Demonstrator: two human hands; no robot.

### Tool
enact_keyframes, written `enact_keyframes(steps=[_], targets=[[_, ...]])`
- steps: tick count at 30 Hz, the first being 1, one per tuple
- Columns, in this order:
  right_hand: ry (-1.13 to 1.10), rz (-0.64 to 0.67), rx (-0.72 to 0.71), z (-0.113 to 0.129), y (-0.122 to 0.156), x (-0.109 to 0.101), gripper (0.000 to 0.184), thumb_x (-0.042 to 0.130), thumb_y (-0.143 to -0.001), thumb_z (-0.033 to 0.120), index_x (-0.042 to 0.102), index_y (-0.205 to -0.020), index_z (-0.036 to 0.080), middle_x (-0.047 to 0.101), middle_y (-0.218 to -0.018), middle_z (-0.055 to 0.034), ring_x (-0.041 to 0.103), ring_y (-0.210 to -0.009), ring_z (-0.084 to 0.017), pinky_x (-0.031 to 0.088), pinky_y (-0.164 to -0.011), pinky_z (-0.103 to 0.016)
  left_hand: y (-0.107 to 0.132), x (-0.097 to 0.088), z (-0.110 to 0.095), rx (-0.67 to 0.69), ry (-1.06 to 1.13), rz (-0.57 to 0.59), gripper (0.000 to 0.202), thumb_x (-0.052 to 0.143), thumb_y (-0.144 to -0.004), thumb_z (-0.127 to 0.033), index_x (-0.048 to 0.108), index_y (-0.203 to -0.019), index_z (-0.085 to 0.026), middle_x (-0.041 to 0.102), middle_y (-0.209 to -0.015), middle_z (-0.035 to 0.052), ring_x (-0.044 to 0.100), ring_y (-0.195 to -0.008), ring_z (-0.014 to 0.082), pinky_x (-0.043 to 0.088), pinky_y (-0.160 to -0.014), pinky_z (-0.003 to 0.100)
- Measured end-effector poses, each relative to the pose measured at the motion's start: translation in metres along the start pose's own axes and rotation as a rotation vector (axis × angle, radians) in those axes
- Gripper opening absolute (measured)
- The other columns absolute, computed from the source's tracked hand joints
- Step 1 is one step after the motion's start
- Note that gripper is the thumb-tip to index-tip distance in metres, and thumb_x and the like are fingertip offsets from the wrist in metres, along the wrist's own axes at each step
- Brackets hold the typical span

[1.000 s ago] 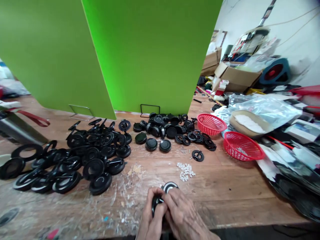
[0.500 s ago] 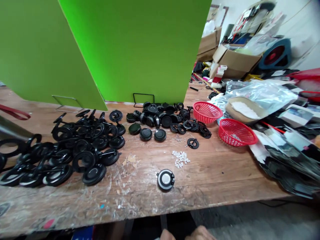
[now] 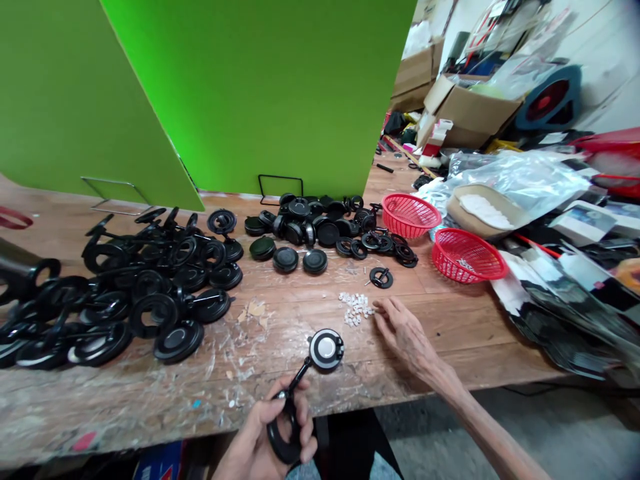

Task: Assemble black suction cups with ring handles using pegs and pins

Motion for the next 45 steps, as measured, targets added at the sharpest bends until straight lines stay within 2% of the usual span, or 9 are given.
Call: enact_keyframes(steps=[4,10,16,18,22,25,28,38,45], targets=[[0.068,0.037,-0.057,-0.004,0.001,0.015,0.014,0.038,-0.090,0.015,0.051,-0.096,0.016,0.053,-0.094,-0.0095,0.052,-0.089,-0.022,0.044,-0.083,-0.037,-0.003,0.010,0.001,0.022,0.053,0.045,0.025,0.046,-0.085,-0.029,0.065,-0.095,-0.015,0.051,-0.073,0.0037,0.045,-0.065,0.0151,0.038,-0.060,0.031],[0.132,0.035,-0.086,-0.003,0.002,0.014,0.012,0.037,-0.091,0.016,0.049,-0.092,0.017,0.052,-0.091,-0.0089,0.050,-0.087,-0.023,0.043,-0.081,-0.037,-0.010,0.008,-0.003,0.170,-0.081,0.083,0.020,0.054,-0.078,-0.027,0.062,-0.094,-0.018,0.050,-0.072,0.0007,0.046,-0.062,0.0137,0.038,-0.057,0.029],[0.049,0.024,-0.060,0.003,0.008,0.006,0.010,0.039,-0.091,0.021,0.047,-0.087,0.019,0.053,-0.087,-0.0063,0.051,-0.082,-0.021,0.042,-0.076,-0.034,-0.002,-0.002,-0.017,0.344,-0.535,-0.102,0.022,0.056,-0.080,-0.028,0.057,-0.101,-0.021,0.054,-0.080,-0.0007,0.050,-0.066,0.0130,0.040,-0.066,0.028],[-0.016,0.013,-0.047,0.017,0.014,-0.002,0.008,0.042,-0.091,0.022,0.049,-0.088,0.020,0.053,-0.086,-0.0050,0.052,-0.080,-0.019,0.042,-0.074,-0.032,0.004,0.001,-0.022,0.385,-0.656,-0.136,0.021,0.055,-0.081,-0.028,0.056,-0.102,-0.022,0.055,-0.083,-0.0007,0.050,-0.069,0.0131,0.039,-0.070,0.028],[-0.253,0.059,-0.043,0.064,0.025,-0.013,0.008,0.046,-0.090,0.024,0.053,-0.090,0.021,0.056,-0.083,-0.0020,0.054,-0.076,-0.015,0.042,-0.069,-0.027,0.008,0.006,-0.022,0.389,-0.789,-0.145,0.026,0.054,-0.083,-0.029,0.054,-0.109,-0.023,0.059,-0.092,0.0019,0.054,-0.081,0.0166,0.041,-0.077,0.029],[-0.424,0.167,-0.013,0.094,0.030,-0.007,0.010,0.048,-0.090,0.026,0.055,-0.086,0.021,0.056,-0.077,0.0006,0.052,-0.070,-0.013,0.041,-0.064,-0.023,0.009,0.004,-0.022,0.429,-0.896,-0.172,0.029,0.053,-0.083,-0.028,0.053,-0.112,-0.023,0.061,-0.100,0.0045,0.056,-0.090,0.0197,0.041,-0.082,0.031],[-0.505,0.198,-0.006,0.107,0.031,0.000,0.009,0.049,-0.089,0.025,0.056,-0.086,0.022,0.055,-0.075,0.0019,0.052,-0.068,-0.011,0.041,-0.062,-0.021,0.009,0.007,-0.019,0.465,-1.012,-0.153,0.030,0.048,-0.086,-0.027,0.048,-0.115,-0.024,0.057,-0.114,0.0064,0.054,-0.100,0.0214,0.040,-0.089,0.033],[-0.547,0.262,0.029,0.108,0.034,0.012,0.012,0.049,-0.089,0.028,0.057,-0.086,0.020,0.054,-0.072,0.0017,0.051,-0.065,-0.011,0.041,-0.058,-0.021,0.021,0.022,-0.026,0.706,-1.203,-0.122,0.036,0.051,-0.083,-0.018,0.050,-0.118,-0.023,0.056,-0.112,0.0069,0.051,-0.108,0.0230,0.037,-0.096,0.035],[-0.606,0.349,0.111,0.105,0.036,0.027,0.016,0.051,-0.088,0.031,0.055,-0.078,0.019,0.050,-0.065,0.0037,0.045,-0.058,-0.009,0.036,-0.052,-0.021,0.028,0.025,-0.030,0.837,-1.259,-0.123,0.036,0.054,-0.080,-0.013,0.055,-0.116,-0.019,0.058,-0.103,0.0085,0.054,-0.101,0.0222,0.042,-0.093,0.033]])
Point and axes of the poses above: each hand's wrist, its own y-axis away from the middle knuckle, its own x-axis out of the palm, z = x × y, the point moved 9 cm from there along -y, towards the middle knuckle
